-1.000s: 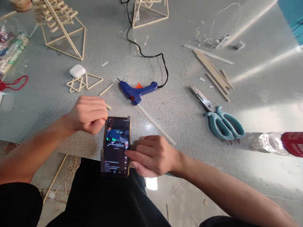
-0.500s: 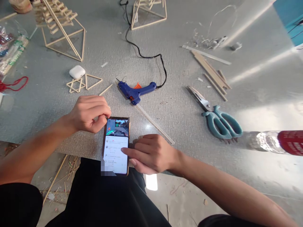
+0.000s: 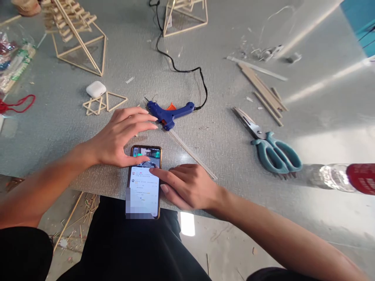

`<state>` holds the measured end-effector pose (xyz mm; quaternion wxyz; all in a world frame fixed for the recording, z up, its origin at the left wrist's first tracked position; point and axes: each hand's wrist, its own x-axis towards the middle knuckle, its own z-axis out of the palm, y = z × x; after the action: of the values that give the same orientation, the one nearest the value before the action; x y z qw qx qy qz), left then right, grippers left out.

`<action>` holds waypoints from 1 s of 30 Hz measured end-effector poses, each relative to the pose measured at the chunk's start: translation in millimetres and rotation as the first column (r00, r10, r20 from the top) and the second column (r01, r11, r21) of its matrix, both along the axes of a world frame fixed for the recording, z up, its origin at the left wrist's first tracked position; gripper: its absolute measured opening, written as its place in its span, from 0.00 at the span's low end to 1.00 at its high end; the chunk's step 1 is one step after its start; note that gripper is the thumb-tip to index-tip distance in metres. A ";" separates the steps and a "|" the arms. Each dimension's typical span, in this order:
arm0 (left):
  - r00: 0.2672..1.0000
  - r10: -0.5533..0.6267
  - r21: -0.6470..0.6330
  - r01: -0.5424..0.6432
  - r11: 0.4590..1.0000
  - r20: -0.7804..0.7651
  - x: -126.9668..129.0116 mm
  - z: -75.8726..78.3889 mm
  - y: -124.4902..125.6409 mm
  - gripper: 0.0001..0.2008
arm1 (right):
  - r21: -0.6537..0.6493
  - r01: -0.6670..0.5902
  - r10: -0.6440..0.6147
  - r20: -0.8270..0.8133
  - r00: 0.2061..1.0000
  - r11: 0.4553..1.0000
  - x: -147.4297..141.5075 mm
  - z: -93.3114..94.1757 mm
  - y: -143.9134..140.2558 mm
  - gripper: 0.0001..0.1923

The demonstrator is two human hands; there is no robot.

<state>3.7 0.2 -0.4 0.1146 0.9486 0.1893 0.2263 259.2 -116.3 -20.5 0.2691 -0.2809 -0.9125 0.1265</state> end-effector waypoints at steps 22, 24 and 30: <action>0.990 0.136 0.024 -0.137 0.990 0.021 0.8 -2.0 1.4 0.25 | 0.014 -0.282 0.280 0.069 0.957 0.959 1.2 -2.4 -0.1 0.22; 0.989 0.142 0.028 -0.142 0.989 0.032 0.9 -2.0 1.2 0.24 | 0.007 -0.274 0.273 0.081 0.959 0.962 1.0 -3.5 -1.0 0.22; 0.986 0.159 0.033 -0.161 0.986 0.049 1.3 -2.2 0.9 0.22 | 0.003 -0.266 0.263 0.133 0.956 0.964 0.5 -4.8 -2.6 0.24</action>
<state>5.0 1.0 -2.7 0.0828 0.9267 0.2581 0.2603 259.7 -118.8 -25.3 0.1919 -0.1614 -0.9588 0.1332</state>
